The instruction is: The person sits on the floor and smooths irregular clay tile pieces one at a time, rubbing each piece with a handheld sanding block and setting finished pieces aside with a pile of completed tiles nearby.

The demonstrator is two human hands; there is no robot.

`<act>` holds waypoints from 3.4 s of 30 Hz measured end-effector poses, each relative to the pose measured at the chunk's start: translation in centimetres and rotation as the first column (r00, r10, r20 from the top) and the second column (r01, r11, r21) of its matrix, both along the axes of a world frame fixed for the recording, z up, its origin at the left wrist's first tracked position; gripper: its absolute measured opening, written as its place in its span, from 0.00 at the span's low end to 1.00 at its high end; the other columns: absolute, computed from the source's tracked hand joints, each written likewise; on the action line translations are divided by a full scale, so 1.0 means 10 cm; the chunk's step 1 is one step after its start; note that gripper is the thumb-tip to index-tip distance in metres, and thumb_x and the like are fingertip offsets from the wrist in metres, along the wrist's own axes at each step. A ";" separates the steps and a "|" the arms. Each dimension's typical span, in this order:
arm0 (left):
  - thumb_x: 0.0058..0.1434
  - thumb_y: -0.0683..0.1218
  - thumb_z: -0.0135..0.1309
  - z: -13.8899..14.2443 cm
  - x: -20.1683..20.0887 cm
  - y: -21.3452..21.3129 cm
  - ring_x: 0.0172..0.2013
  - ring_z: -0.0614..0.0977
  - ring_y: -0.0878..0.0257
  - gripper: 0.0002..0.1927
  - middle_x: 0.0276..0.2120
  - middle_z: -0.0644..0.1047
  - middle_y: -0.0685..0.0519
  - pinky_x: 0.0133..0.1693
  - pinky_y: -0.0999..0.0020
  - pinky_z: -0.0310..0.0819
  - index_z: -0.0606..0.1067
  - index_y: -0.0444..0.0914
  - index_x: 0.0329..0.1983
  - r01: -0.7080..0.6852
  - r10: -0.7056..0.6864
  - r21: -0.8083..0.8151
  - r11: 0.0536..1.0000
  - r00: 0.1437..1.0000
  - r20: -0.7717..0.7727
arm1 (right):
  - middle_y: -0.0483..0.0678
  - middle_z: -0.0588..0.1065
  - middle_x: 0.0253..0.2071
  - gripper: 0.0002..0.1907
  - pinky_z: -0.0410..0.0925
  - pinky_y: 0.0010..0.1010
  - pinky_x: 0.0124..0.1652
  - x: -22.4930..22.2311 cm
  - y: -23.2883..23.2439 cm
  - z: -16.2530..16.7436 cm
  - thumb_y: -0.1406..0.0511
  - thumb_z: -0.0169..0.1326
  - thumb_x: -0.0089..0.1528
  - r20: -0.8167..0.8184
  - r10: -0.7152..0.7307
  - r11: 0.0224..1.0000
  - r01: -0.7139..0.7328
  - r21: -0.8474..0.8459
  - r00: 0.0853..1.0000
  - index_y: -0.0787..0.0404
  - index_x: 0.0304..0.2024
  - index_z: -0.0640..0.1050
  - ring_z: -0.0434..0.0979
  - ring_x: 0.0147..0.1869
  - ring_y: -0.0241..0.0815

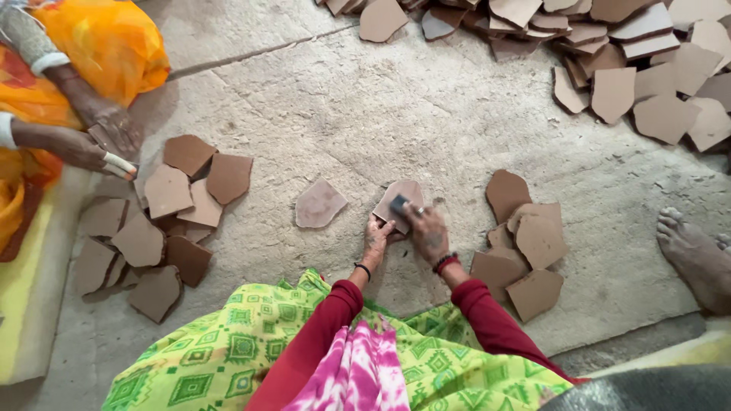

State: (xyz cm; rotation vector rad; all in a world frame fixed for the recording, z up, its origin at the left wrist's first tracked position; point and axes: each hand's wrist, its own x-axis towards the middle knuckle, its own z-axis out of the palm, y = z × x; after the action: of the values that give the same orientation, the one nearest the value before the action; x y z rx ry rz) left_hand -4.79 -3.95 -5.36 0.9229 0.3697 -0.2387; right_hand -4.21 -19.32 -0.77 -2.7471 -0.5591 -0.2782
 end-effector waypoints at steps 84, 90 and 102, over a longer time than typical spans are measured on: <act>0.63 0.36 0.55 0.17 0.13 -0.01 0.49 0.83 0.54 0.25 0.55 0.76 0.46 0.39 0.60 0.87 0.63 0.37 0.62 0.041 -0.041 0.004 0.999 0.999 0.033 | 0.55 0.76 0.45 0.14 0.72 0.45 0.43 0.59 -0.07 0.02 0.69 0.49 0.68 -0.096 -0.235 0.969 0.240 0.051 0.967 0.60 0.56 0.76 0.77 0.46 0.54; 0.67 0.37 0.54 0.07 0.08 -0.03 0.43 0.83 0.49 0.22 0.52 0.78 0.40 0.36 0.58 0.86 0.65 0.32 0.62 0.069 -0.069 -0.001 0.998 0.998 -0.004 | 0.59 0.76 0.49 0.23 0.71 0.45 0.40 -0.26 0.08 -0.03 0.71 0.48 0.61 0.040 -0.038 0.995 0.034 0.092 0.998 0.69 0.59 0.75 0.76 0.44 0.58; 0.64 0.36 0.55 0.08 0.11 0.01 0.46 0.83 0.49 0.24 0.51 0.76 0.43 0.37 0.55 0.87 0.60 0.37 0.60 0.082 -0.082 -0.057 0.995 0.997 0.010 | 0.59 0.74 0.57 0.21 0.71 0.45 0.51 0.04 0.01 -0.10 0.70 0.49 0.63 0.059 -0.090 0.989 0.082 0.122 0.994 0.67 0.59 0.75 0.76 0.55 0.59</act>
State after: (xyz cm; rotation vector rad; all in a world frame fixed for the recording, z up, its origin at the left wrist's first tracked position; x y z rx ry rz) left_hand -3.71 -3.87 -4.53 0.8831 0.3172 -0.3195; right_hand -3.80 -19.19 -1.74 -2.6578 -0.4261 -0.4084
